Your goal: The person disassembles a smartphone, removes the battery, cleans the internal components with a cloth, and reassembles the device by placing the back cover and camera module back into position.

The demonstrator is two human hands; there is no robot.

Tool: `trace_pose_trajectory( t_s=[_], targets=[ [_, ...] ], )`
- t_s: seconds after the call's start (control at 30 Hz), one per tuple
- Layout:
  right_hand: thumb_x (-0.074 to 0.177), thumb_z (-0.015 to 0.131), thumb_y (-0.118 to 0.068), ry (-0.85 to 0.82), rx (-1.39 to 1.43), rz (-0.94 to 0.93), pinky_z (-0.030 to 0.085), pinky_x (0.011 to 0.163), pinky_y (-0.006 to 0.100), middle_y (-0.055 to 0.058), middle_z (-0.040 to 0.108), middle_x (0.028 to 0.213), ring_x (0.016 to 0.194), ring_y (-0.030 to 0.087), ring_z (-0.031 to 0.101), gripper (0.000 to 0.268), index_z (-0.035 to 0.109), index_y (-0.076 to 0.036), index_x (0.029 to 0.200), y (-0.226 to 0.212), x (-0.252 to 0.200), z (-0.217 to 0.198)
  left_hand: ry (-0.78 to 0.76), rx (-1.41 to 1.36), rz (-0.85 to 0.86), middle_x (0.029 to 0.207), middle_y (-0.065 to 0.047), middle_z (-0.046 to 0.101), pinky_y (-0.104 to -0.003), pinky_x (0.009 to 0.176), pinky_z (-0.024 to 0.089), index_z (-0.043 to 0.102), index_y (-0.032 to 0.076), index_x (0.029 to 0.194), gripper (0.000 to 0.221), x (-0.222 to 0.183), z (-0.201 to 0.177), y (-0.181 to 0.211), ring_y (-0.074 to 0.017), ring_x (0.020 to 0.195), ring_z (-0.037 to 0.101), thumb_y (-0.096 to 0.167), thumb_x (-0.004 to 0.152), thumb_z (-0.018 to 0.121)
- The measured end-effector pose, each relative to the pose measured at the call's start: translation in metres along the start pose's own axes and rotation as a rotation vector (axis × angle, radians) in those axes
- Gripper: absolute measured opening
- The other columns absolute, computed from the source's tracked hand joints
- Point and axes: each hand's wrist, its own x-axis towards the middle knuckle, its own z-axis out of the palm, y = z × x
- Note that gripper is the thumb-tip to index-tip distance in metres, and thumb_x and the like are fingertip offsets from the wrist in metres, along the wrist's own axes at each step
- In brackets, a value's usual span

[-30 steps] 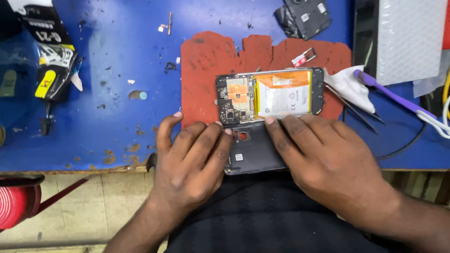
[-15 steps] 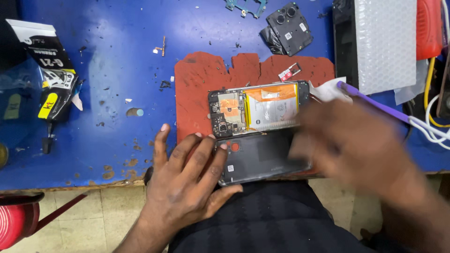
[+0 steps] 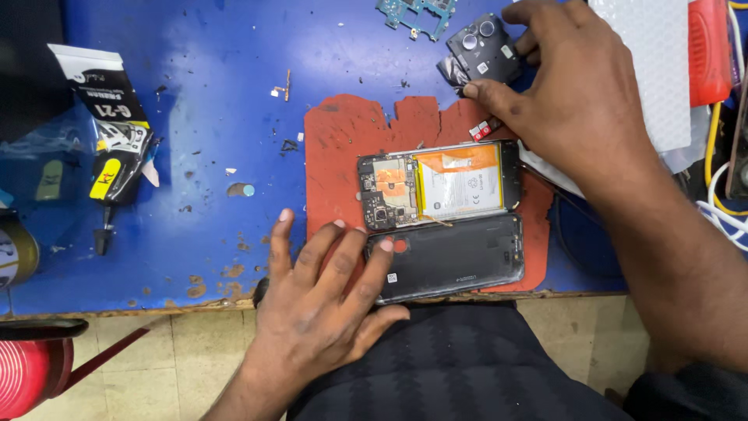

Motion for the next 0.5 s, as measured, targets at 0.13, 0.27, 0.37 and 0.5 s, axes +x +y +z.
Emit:
trace_pose_trajectory(
  t_s=[0.13, 0.27, 0.37, 0.5],
  targets=[
    [0.078, 0.095, -0.009, 0.021, 0.082, 0.014, 0.054, 0.07, 0.04, 0.019, 0.065, 0.099, 0.081, 0.028, 0.066, 0.055, 0.065, 0.004, 0.123, 0.006, 0.001, 0.002, 0.071, -0.136, -0.017, 0.123, -0.016, 0.056, -0.07, 0.117, 0.025, 0.061, 0.005, 0.132, 0.068, 0.001, -0.004, -0.002, -0.0365, 0.123, 0.053, 0.055, 0.089, 0.076],
    [0.087, 0.085, 0.004, 0.056, 0.252, 0.037, 0.055, 0.071, 0.031, 0.014, 0.066, 0.104, 0.082, 0.019, 0.064, 0.041, 0.067, 0.004, 0.124, 0.012, 0.003, 0.005, 0.137, -0.238, -0.071, 0.122, -0.014, 0.059, -0.067, 0.12, 0.028, 0.061, 0.004, 0.129, 0.058, 0.007, -0.011, -0.006, -0.0351, 0.121, 0.056, 0.038, 0.087, 0.081],
    [0.094, 0.071, 0.008, -0.02, 0.501, 0.23, 0.053, 0.069, 0.025, 0.005, 0.067, 0.1, 0.081, 0.009, 0.063, 0.029, 0.067, -0.001, 0.121, 0.018, 0.01, 0.003, 0.219, -0.26, -0.078, 0.123, -0.015, 0.06, -0.064, 0.119, 0.034, 0.059, 0.002, 0.129, 0.053, 0.016, -0.018, -0.01, -0.0359, 0.12, 0.058, 0.022, 0.087, 0.083],
    [0.098, 0.064, 0.011, -0.007, 0.776, 0.279, 0.052, 0.077, 0.02, 0.0, 0.068, 0.102, 0.09, 0.005, 0.064, 0.023, 0.067, -0.001, 0.117, 0.02, 0.015, -0.003, 0.323, -0.324, -0.128, 0.121, -0.016, 0.064, -0.048, 0.11, 0.047, 0.058, 0.0, 0.131, 0.044, 0.033, -0.03, -0.013, -0.0343, 0.116, 0.064, 0.008, 0.093, 0.078]
  ],
)
